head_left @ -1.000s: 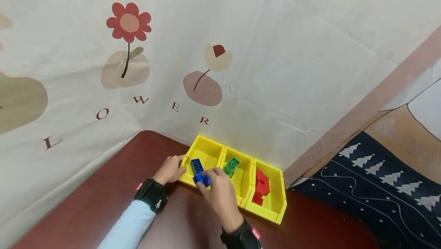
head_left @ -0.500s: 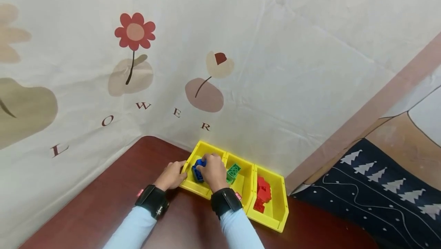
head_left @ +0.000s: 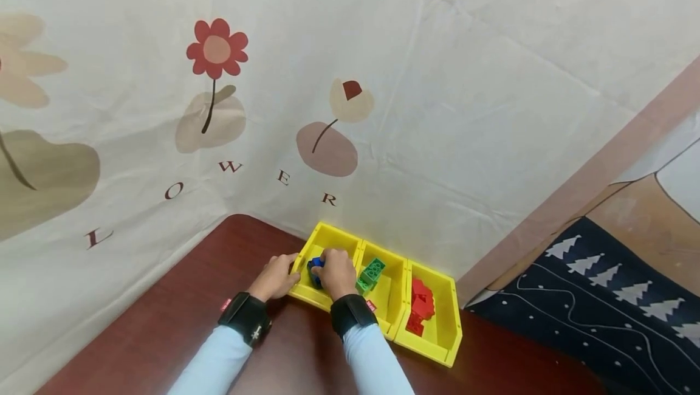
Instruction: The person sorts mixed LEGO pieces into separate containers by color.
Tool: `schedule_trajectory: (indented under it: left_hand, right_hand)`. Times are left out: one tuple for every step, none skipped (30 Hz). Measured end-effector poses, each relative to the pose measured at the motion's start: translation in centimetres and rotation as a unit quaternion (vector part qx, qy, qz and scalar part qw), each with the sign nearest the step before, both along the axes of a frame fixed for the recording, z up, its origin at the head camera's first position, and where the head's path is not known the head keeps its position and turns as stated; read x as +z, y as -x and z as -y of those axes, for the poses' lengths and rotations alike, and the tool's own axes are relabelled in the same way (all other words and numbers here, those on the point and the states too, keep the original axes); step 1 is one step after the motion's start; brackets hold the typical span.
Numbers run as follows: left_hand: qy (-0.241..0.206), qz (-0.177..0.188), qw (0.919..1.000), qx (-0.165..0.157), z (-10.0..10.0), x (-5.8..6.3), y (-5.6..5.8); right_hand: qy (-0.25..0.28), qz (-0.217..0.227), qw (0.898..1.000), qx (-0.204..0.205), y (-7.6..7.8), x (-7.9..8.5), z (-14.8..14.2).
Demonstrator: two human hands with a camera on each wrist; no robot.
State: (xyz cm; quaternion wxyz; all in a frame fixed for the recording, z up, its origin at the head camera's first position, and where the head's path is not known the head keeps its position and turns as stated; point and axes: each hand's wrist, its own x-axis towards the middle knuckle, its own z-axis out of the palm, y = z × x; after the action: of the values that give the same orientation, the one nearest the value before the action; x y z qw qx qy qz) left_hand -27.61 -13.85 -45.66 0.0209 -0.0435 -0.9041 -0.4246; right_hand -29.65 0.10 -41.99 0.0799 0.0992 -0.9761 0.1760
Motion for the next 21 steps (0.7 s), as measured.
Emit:
schedule_trajectory:
  left_hand:
    - [0.001, -0.003, 1.0000, -0.001, 0.01, 0.01, 0.00]
    - [0.001, -0.007, 1.0000, -0.003, 0.02, 0.00, 0.03]
    - [0.003, -0.008, 1.0000, -0.003, 0.04, 0.00, 0.05]
    - [0.004, -0.006, 1.0000, -0.003, 0.05, -0.04, 0.08]
    - [0.006, -0.007, 1.0000, -0.003, 0.06, -0.06, 0.10]
    - [0.006, -0.004, 1.0000, -0.003, 0.07, -0.08, 0.11]
    - [0.006, -0.002, 1.0000, -0.003, 0.11, -0.08, 0.14]
    - [0.007, 0.000, 1.0000, -0.002, 0.14, -0.09, 0.17]
    - [0.010, -0.001, 0.9999, -0.002, 0.19, -0.09, 0.17]
    - [0.010, 0.000, 0.9999, -0.002, 0.21, -0.06, 0.17]
    - [0.011, -0.001, 0.9999, -0.002, 0.23, -0.03, 0.15]
    - [0.011, 0.001, 0.9999, -0.001, 0.22, -0.02, 0.15]
    - [0.014, -0.001, 0.9999, -0.002, 0.22, -0.06, 0.16]
    - [0.015, 0.000, 0.9999, -0.002, 0.22, -0.07, 0.17]
    - [0.016, 0.001, 0.9999, -0.003, 0.20, -0.09, 0.17]
    - [0.015, 0.005, 0.9999, -0.002, 0.16, -0.10, 0.18]
    - [0.015, 0.005, 0.9999, -0.003, 0.14, -0.11, 0.22]
    - [0.015, 0.006, 0.9999, -0.003, 0.12, -0.08, 0.23]
    - [0.014, 0.005, 0.9999, -0.004, 0.11, -0.07, 0.26]
    - [0.013, 0.007, 0.9999, -0.003, 0.09, -0.03, 0.28]
    - [0.013, 0.007, 0.9999, -0.003, 0.07, 0.07, 0.29]
  right_hand:
    - [-0.002, 0.000, 1.000, 0.000, -0.01, -0.08, 0.01]
    - [-0.005, -0.001, 1.000, -0.002, -0.03, -0.10, 0.04]
    - [-0.007, -0.001, 1.000, -0.003, -0.03, -0.11, 0.06]
    - [-0.010, -0.002, 1.000, -0.004, -0.04, -0.15, 0.08]
    - [-0.012, -0.003, 1.000, -0.004, -0.07, -0.17, 0.09]
    - [-0.014, -0.004, 1.000, -0.004, -0.09, -0.23, 0.11]
    - [-0.015, -0.005, 1.000, -0.004, -0.10, -0.23, 0.14]
    - [-0.013, -0.006, 1.000, -0.004, -0.13, -0.25, 0.16]
    - [-0.012, -0.007, 1.000, -0.005, -0.13, -0.30, 0.17]
    - [-0.010, -0.008, 1.000, -0.006, -0.13, -0.37, 0.15]
    - [-0.008, -0.007, 1.000, -0.007, -0.12, -0.41, 0.14]
    - [-0.005, -0.007, 1.000, -0.009, -0.13, -0.47, 0.11]
    - [-0.001, -0.007, 1.000, -0.010, -0.11, -0.54, 0.08]
    - [0.002, -0.006, 1.000, -0.012, -0.10, -0.59, 0.05]
    - [0.004, -0.005, 1.000, -0.014, -0.09, -0.64, 0.02]
    - [0.007, -0.003, 1.000, -0.015, -0.10, -0.69, 0.01]
    - [0.008, -0.002, 1.000, -0.016, -0.10, -0.71, -0.01]
    - [0.008, -0.003, 1.000, -0.017, -0.10, -0.73, -0.02]
    - [0.008, -0.004, 1.000, -0.017, -0.10, -0.75, -0.04]
    - [0.008, -0.006, 1.000, -0.017, -0.11, -0.73, -0.05]
    - [0.009, -0.007, 1.000, -0.018, -0.12, -0.70, -0.09]
